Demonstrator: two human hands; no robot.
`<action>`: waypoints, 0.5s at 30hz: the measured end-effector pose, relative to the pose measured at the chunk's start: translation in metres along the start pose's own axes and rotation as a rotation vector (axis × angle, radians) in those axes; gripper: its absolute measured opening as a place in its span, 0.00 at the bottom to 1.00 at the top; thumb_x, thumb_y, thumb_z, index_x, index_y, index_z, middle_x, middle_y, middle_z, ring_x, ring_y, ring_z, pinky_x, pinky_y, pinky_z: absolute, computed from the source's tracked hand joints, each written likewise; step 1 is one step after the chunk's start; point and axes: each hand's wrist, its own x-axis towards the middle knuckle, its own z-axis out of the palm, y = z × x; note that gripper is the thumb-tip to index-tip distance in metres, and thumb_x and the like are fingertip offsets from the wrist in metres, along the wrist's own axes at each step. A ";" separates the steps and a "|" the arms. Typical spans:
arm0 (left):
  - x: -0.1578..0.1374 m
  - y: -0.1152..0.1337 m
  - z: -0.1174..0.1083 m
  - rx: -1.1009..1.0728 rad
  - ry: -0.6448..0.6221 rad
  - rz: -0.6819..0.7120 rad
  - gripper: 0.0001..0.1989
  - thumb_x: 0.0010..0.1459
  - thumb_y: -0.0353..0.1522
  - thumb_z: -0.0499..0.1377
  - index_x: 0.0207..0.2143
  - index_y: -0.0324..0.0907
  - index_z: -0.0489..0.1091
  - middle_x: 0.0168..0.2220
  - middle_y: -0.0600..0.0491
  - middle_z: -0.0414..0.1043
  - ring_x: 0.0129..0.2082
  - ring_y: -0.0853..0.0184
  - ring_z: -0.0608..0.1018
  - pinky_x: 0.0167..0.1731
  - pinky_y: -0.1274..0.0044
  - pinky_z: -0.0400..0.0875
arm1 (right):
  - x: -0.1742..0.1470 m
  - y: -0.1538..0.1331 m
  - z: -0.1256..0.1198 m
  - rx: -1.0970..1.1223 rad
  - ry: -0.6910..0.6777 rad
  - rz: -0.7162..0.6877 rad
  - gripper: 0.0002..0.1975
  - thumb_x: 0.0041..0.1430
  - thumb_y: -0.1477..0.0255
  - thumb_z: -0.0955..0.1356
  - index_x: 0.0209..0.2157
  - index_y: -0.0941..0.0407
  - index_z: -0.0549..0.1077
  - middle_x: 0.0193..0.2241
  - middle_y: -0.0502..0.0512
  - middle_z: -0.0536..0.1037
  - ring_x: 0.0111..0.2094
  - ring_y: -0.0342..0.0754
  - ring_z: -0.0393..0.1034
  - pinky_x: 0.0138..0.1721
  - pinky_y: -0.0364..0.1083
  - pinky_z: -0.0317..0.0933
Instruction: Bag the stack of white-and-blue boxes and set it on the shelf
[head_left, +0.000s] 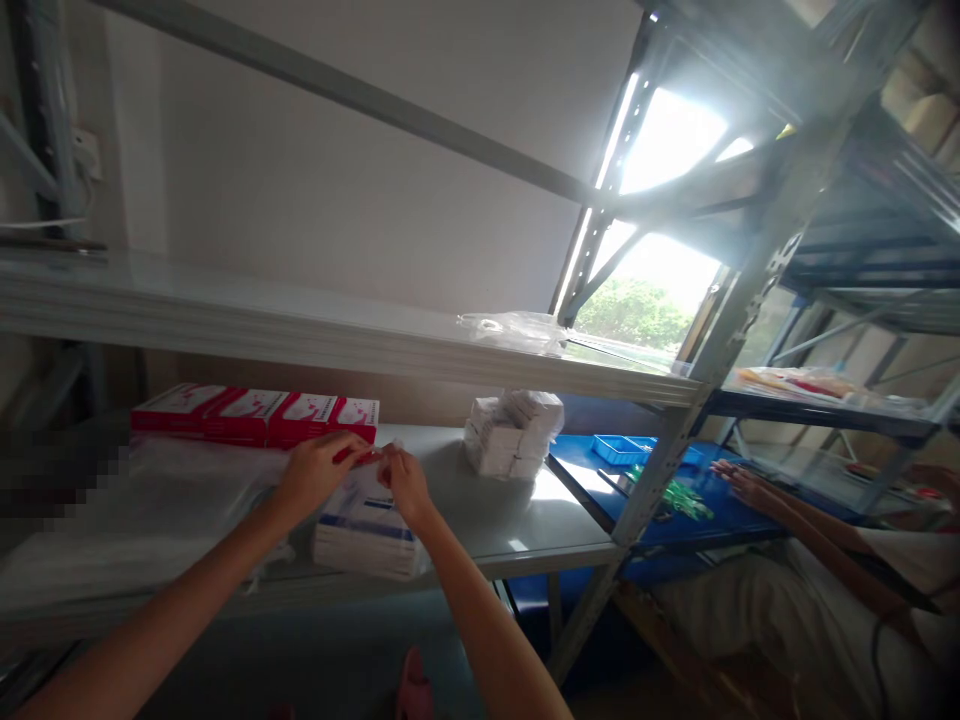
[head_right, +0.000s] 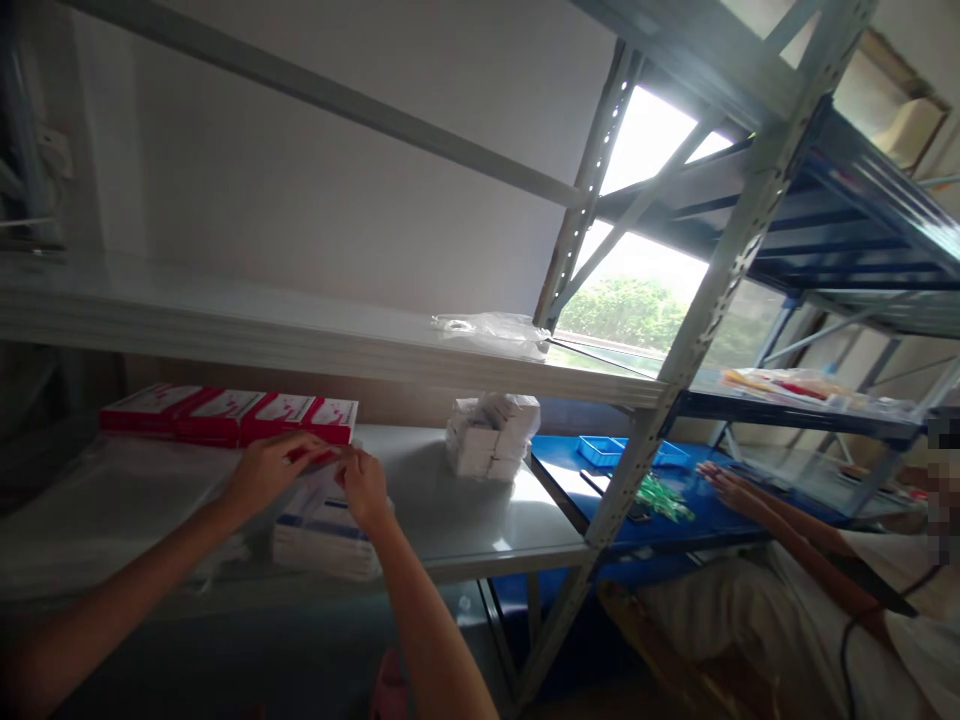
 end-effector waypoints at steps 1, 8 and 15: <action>-0.001 0.001 -0.001 0.018 -0.003 0.002 0.11 0.58 0.36 0.53 0.30 0.45 0.74 0.35 0.52 0.79 0.36 0.60 0.79 0.41 0.72 0.68 | -0.003 0.000 -0.001 0.020 0.019 0.013 0.29 0.63 0.50 0.53 0.23 0.54 0.70 0.16 0.49 0.61 0.21 0.44 0.57 0.26 0.44 0.53; 0.001 0.003 0.001 0.034 -0.174 0.143 0.08 0.55 0.31 0.55 0.35 0.46 0.73 0.40 0.51 0.76 0.43 0.59 0.76 0.44 0.73 0.67 | -0.012 -0.005 -0.006 0.038 -0.057 0.027 0.26 0.65 0.56 0.55 0.23 0.55 0.71 0.16 0.49 0.63 0.23 0.45 0.60 0.29 0.44 0.55; 0.006 -0.002 -0.006 0.040 -0.200 0.125 0.09 0.57 0.31 0.50 0.27 0.44 0.67 0.32 0.51 0.72 0.34 0.62 0.74 0.36 0.73 0.66 | -0.019 -0.005 -0.007 0.182 -0.086 0.053 0.27 0.61 0.50 0.57 0.26 0.55 0.73 0.17 0.50 0.65 0.21 0.44 0.57 0.27 0.45 0.53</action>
